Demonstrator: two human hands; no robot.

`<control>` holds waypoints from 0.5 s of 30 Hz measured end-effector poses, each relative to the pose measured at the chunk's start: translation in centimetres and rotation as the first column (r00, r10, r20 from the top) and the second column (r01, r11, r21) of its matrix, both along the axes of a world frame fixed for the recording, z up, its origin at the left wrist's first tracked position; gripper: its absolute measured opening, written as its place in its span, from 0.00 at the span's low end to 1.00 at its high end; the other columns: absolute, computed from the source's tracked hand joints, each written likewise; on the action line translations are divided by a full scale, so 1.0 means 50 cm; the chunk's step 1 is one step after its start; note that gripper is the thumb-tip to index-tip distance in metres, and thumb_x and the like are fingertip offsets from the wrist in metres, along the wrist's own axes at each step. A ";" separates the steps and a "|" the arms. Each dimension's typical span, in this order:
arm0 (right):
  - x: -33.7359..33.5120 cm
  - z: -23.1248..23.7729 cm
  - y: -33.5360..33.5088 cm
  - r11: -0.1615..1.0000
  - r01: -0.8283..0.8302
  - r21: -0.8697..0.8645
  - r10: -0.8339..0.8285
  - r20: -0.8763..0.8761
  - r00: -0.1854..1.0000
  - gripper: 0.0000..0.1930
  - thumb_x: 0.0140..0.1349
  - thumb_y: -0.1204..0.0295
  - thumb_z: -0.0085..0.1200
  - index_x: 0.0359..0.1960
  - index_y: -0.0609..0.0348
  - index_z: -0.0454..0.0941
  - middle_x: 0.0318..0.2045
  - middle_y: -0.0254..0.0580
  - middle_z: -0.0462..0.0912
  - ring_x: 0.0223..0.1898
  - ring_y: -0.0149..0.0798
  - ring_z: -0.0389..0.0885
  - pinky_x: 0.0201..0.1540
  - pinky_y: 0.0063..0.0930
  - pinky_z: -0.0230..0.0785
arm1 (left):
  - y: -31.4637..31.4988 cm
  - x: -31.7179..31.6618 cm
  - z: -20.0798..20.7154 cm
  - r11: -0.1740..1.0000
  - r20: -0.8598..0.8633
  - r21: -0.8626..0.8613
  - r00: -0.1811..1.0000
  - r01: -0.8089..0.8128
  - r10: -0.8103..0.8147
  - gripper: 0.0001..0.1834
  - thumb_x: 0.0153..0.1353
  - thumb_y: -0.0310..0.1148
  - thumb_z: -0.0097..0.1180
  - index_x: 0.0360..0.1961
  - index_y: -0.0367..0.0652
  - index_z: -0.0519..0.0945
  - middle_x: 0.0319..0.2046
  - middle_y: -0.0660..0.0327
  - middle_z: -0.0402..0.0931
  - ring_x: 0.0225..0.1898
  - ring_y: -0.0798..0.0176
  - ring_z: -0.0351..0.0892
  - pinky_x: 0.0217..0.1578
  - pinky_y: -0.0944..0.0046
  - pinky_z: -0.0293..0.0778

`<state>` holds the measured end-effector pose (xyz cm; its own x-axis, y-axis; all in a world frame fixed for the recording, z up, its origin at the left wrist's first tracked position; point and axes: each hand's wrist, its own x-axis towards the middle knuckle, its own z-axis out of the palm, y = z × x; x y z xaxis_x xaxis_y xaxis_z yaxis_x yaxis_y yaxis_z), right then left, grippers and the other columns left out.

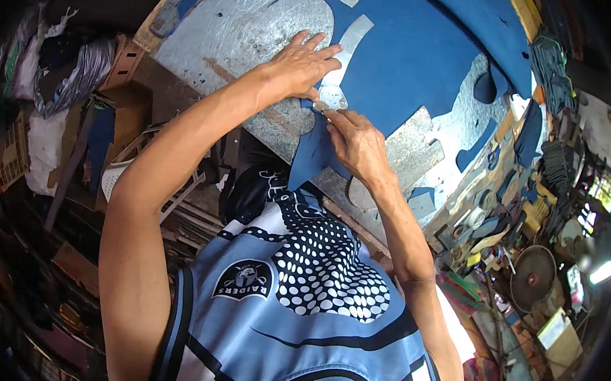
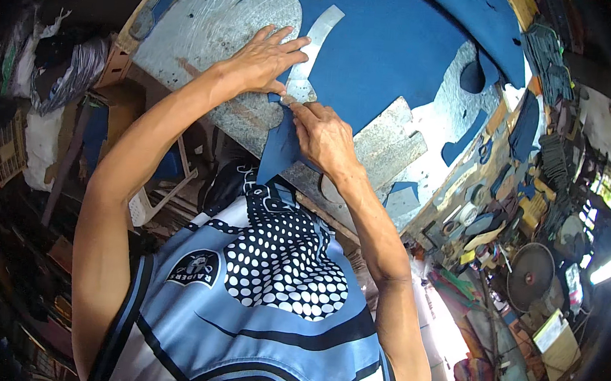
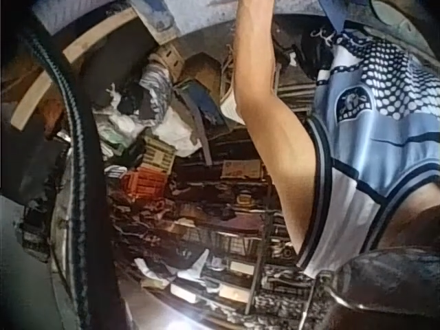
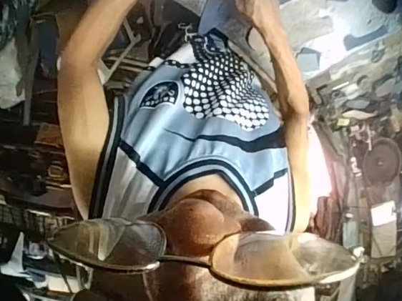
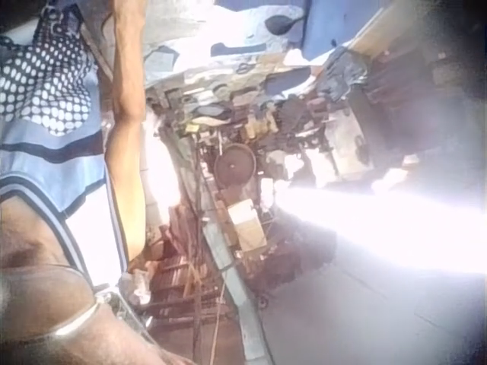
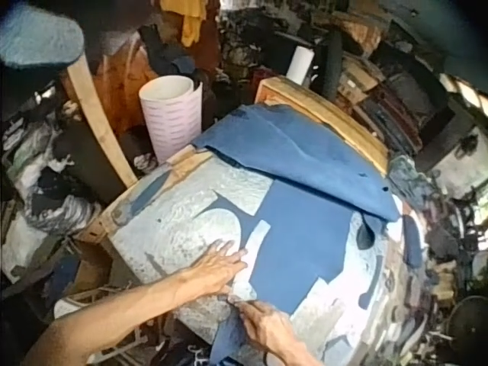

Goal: Cutting shapes out of blue leather material using a metal template and a hand knife.

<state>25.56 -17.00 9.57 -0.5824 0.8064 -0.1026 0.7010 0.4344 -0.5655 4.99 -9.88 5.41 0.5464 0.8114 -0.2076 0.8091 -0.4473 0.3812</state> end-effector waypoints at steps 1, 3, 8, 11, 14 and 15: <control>-0.001 0.003 0.004 1.000 -0.009 0.002 0.009 0.005 1.000 0.13 0.61 0.74 0.56 0.47 0.58 0.81 0.40 0.46 0.83 0.41 0.51 0.82 0.42 0.42 0.76 | 0.001 0.001 -0.002 1.000 -0.011 -0.015 1.000 -0.006 0.006 0.42 0.42 0.40 0.76 0.61 0.54 0.73 0.72 0.63 0.57 0.74 0.47 0.49 0.72 0.40 0.47; 0.001 0.000 0.002 1.000 -0.025 -0.001 0.025 0.012 1.000 0.12 0.61 0.74 0.56 0.47 0.58 0.81 0.39 0.46 0.83 0.41 0.51 0.82 0.42 0.42 0.76 | 0.000 0.006 0.000 1.000 -0.033 -0.009 0.999 -0.013 0.013 0.42 0.42 0.41 0.76 0.62 0.54 0.73 0.73 0.64 0.56 0.74 0.47 0.49 0.72 0.40 0.47; -0.002 -0.004 -0.007 0.999 -0.027 0.035 0.025 0.042 0.999 0.17 0.62 0.75 0.54 0.53 0.54 0.79 0.38 0.46 0.81 0.37 0.51 0.82 0.39 0.44 0.77 | -0.007 0.011 -0.009 0.999 -0.038 0.029 0.999 -0.024 0.025 0.46 0.39 0.45 0.78 0.63 0.54 0.72 0.73 0.64 0.56 0.74 0.46 0.48 0.72 0.41 0.47; 0.000 -0.005 -0.001 0.998 -0.050 0.036 0.047 0.084 0.995 0.15 0.63 0.75 0.53 0.51 0.54 0.80 0.39 0.46 0.81 0.37 0.52 0.82 0.38 0.44 0.77 | -0.012 0.022 0.008 0.998 -0.056 0.008 0.997 -0.059 0.059 0.48 0.37 0.47 0.78 0.64 0.53 0.71 0.73 0.63 0.55 0.74 0.46 0.48 0.73 0.41 0.46; 0.000 -0.004 0.004 0.999 -0.033 -0.017 0.035 0.107 0.994 0.14 0.62 0.73 0.56 0.50 0.54 0.81 0.41 0.47 0.81 0.38 0.53 0.83 0.39 0.44 0.77 | -0.015 0.029 0.012 0.998 -0.129 -0.020 0.990 -0.065 0.062 0.49 0.38 0.49 0.78 0.65 0.52 0.70 0.73 0.63 0.54 0.74 0.46 0.48 0.73 0.40 0.46; 0.002 -0.003 0.005 0.999 -0.036 -0.016 0.038 0.107 0.994 0.14 0.62 0.73 0.56 0.50 0.54 0.81 0.41 0.47 0.81 0.38 0.53 0.83 0.39 0.44 0.77 | -0.016 0.029 0.011 0.998 -0.140 -0.017 0.988 -0.062 0.059 0.49 0.39 0.49 0.77 0.65 0.52 0.69 0.74 0.63 0.53 0.74 0.46 0.48 0.73 0.40 0.46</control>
<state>25.66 -16.75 9.44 -0.5968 0.7826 -0.1768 0.7414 0.4536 -0.4945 6.44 -10.70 5.95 0.4606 0.8369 -0.2956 0.8805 -0.3886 0.2716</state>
